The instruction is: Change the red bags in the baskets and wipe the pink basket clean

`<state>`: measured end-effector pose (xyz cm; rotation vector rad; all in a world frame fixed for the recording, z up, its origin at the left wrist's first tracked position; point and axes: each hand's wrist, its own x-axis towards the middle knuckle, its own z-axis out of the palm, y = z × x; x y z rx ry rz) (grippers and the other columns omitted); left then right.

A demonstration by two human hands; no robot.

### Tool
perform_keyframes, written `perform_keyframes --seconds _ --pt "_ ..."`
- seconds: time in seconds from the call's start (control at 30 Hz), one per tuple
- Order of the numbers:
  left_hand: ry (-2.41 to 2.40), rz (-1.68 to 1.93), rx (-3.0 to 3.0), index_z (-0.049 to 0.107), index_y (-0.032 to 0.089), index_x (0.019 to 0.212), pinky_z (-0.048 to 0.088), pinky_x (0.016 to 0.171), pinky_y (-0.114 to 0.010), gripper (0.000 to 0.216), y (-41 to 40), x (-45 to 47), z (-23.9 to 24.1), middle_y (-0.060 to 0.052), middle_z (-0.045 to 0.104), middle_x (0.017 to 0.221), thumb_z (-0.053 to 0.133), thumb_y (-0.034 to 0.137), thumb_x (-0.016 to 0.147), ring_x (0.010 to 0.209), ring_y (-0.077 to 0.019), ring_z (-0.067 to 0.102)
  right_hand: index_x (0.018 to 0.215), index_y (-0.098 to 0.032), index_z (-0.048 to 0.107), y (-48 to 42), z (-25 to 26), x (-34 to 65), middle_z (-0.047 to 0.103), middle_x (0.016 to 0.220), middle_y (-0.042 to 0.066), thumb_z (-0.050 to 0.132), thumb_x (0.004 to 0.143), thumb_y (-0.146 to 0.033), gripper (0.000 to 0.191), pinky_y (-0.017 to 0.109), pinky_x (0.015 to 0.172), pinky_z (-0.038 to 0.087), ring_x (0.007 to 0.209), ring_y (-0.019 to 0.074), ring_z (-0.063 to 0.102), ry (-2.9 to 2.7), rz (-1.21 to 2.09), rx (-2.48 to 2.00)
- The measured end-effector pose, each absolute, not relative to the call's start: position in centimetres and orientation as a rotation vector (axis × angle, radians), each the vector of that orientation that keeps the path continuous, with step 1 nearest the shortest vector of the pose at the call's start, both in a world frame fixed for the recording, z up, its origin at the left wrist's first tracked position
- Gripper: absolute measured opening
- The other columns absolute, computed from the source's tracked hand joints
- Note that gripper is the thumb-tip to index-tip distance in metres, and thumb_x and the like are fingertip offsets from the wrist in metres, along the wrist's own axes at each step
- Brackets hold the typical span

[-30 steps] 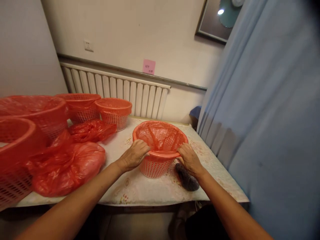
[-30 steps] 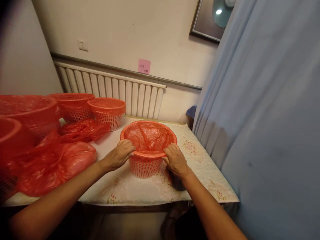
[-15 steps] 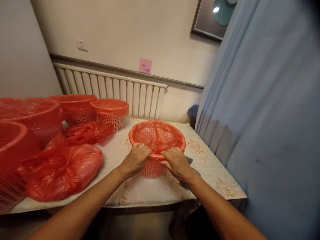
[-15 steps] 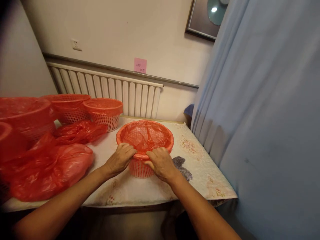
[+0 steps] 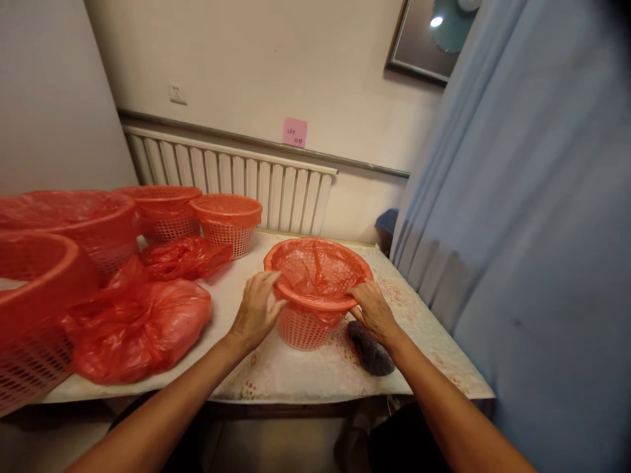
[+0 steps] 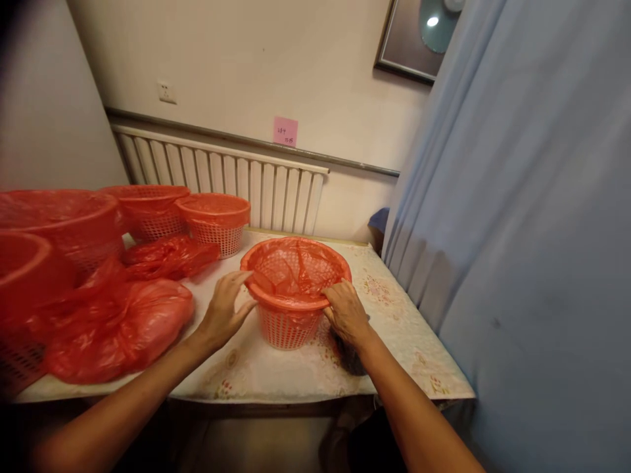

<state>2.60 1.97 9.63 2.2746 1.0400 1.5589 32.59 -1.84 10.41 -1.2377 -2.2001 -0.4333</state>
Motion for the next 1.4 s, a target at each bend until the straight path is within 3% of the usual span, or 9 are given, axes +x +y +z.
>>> perform_keyframes --seconds 0.07,0.13,0.23,0.43,0.67,0.97,1.3,1.4 --pt "1.197 1.657 1.6 0.058 0.018 0.111 0.04 0.099 -0.044 0.037 1.4 2.7 8.4 -0.008 0.058 0.111 0.069 0.023 0.075 0.108 -0.024 0.053 0.104 -0.02 0.058 -1.7 10.1 32.7 0.062 0.095 0.007 0.05 0.094 -0.027 0.015 0.044 0.096 0.039 0.094 0.023 0.052 -2.185 -0.448 -1.226" --pt "1.155 1.495 1.022 0.061 0.017 0.093 0.049 0.085 -0.035 0.023 0.7 3.2 7.2 -0.003 0.061 0.089 0.07 0.026 0.074 0.085 -0.0178 0.06 0.104 -0.02 0.058 -1.5 9.8 32.7 0.061 0.094 0.007 0.05 0.094 -0.029 0.016 0.044 0.094 0.04 0.092 0.023 0.052 -2.17 -0.459 -1.214" --pt "0.965 1.211 0.706 0.059 0.014 0.076 0.053 0.069 -0.029 0.013 -0.4 4.6 6.1 -0.002 0.061 0.069 0.067 0.025 0.078 0.063 -0.0134 0.061 0.103 -0.02 0.058 -1.5 9.5 32.7 0.061 0.092 0.007 0.049 0.094 -0.031 0.017 0.045 0.094 0.04 0.091 0.0232 0.052 -2.148 -0.475 -1.212" --pt "0.747 1.091 0.529 0.059 0.013 0.076 0.056 0.066 -0.026 0.01 -1.3 6.8 6.5 -0.006 0.065 0.07 0.06 0.016 0.085 0.063 -0.0125 0.066 0.102 -0.02 0.058 -1.6 9.4 32.4 0.06 0.092 0.007 0.048 0.093 -0.028 0.015 0.044 0.091 0.04 0.09 0.0235 0.051 -2.135 -0.455 -1.23" --pt "0.705 1.137 0.461 0.055 0.015 0.072 0.053 0.055 -0.02 0.014 -0.5 7.6 7.0 -0.001 0.061 0.061 0.067 0.012 0.08 0.053 -0.0094 0.061 0.101 -0.02 0.058 -1.3 9.2 32.3 0.06 0.091 0.006 0.047 0.093 -0.029 0.015 0.043 0.09 0.039 0.091 0.0241 0.051 -2.124 -0.462 -1.24" --pt "0.704 1.198 0.436 0.052 0.016 0.069 0.051 0.054 -0.018 0.016 -0.3 7.7 6.6 0.001 0.059 0.057 0.054 0.002 0.076 0.052 -0.0083 0.06 0.099 -0.021 0.059 -1.4 9.3 32.2 0.061 0.091 0.006 0.048 0.092 -0.028 0.015 0.043 0.089 0.039 0.09 0.0236 0.052 -2.12 -0.443 -1.252" --pt "0.943 1.243 0.606 0.054 0.015 0.066 0.049 0.053 -0.023 0.009 0.4 6.9 5.8 -0.003 0.059 0.059 0.056 0.008 0.072 0.053 -0.0127 0.061 0.1 -0.02 0.059 -1.5 9.3 32.1 0.061 0.093 0.007 0.047 0.093 -0.027 0.015 0.043 0.09 0.039 0.091 0.0239 0.051 -2.119 -0.439 -1.266" --pt "1.091 1.407 0.692 0.055 0.016 0.076 0.048 0.059 -0.024 0.005 -0.3 6.4 6.4 -0.001 0.058 0.069 0.055 0.011 0.075 0.061 -0.0124 0.058 0.101 -0.02 0.058 -1.4 9.3 32.2 0.06 0.092 0.006 0.047 0.093 -0.027 0.015 0.043 0.091 0.039 0.092 0.024 0.05 -2.121 -0.448 -1.261"
